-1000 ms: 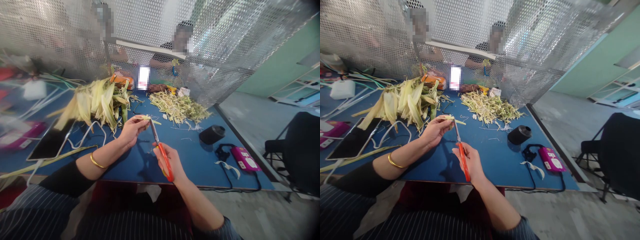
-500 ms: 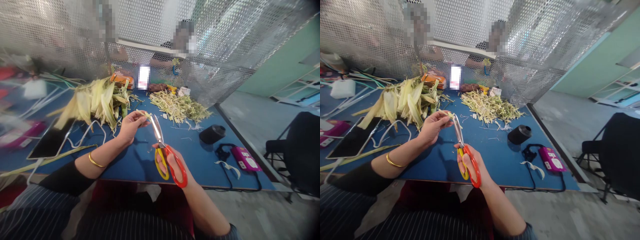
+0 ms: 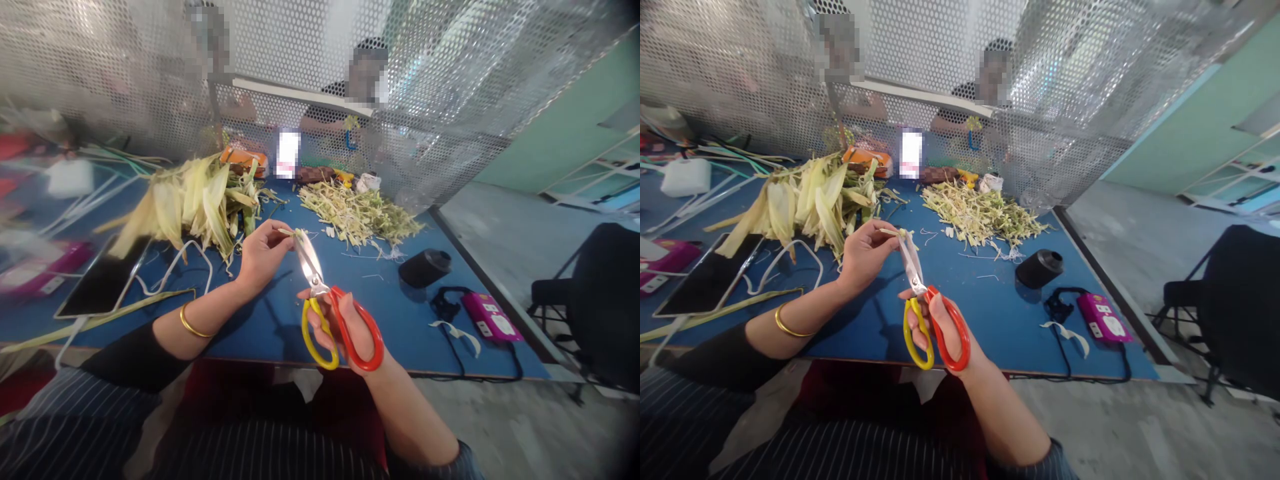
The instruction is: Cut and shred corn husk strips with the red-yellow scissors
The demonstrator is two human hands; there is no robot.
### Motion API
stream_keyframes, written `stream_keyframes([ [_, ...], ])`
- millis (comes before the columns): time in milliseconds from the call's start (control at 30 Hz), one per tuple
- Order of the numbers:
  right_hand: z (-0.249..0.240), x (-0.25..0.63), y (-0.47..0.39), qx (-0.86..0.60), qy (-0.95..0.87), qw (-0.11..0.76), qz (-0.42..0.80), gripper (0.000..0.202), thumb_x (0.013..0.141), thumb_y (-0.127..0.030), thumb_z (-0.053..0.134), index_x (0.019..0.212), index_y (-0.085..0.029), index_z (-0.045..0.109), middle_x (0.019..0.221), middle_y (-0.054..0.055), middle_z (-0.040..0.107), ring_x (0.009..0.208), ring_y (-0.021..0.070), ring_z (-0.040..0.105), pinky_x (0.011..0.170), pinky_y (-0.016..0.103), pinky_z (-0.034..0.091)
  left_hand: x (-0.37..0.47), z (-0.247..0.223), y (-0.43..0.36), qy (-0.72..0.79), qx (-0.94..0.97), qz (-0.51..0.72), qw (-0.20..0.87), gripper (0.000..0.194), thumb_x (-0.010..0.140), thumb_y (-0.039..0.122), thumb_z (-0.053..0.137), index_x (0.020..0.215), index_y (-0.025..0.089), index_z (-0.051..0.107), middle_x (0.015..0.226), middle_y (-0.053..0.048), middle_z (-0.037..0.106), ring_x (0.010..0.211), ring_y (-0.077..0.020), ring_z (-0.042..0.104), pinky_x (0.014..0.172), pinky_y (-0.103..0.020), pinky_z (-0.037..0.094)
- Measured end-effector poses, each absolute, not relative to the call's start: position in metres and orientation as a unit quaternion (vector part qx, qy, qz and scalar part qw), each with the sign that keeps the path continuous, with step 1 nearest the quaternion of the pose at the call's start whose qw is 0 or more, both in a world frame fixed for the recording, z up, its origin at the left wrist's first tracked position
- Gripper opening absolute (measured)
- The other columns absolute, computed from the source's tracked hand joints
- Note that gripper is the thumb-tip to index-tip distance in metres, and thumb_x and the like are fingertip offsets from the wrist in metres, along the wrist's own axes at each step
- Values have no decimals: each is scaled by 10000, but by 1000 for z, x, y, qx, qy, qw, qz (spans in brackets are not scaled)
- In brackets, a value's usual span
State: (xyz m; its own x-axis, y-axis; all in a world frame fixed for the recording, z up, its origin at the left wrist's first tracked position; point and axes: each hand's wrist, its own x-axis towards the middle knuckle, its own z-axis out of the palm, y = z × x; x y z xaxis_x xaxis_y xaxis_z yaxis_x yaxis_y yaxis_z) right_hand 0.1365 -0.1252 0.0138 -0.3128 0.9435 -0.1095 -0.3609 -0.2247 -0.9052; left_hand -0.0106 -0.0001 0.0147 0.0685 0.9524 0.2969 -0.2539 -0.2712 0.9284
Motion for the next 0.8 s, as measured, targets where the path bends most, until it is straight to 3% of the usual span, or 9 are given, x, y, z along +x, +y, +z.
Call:
stream_keyframes([
  [400,19,135,-123,-333,-348,483,732,604,869,-649,347,1081,-145,604,736,12,509,439,38,406,416,211,231,-9,12,-2,369,567,585,448,156,655,139,700,802,187,675,758,-17,664,687,-142,596,704,-253,443],
  [800,16,129,-121,-356,-321,497,724,566,848,-638,427,983,-123,619,614,-40,435,353,-9,280,340,167,141,-10,4,3,368,615,559,416,138,703,192,688,839,203,672,780,-18,678,701,-149,604,706,-263,450],
])
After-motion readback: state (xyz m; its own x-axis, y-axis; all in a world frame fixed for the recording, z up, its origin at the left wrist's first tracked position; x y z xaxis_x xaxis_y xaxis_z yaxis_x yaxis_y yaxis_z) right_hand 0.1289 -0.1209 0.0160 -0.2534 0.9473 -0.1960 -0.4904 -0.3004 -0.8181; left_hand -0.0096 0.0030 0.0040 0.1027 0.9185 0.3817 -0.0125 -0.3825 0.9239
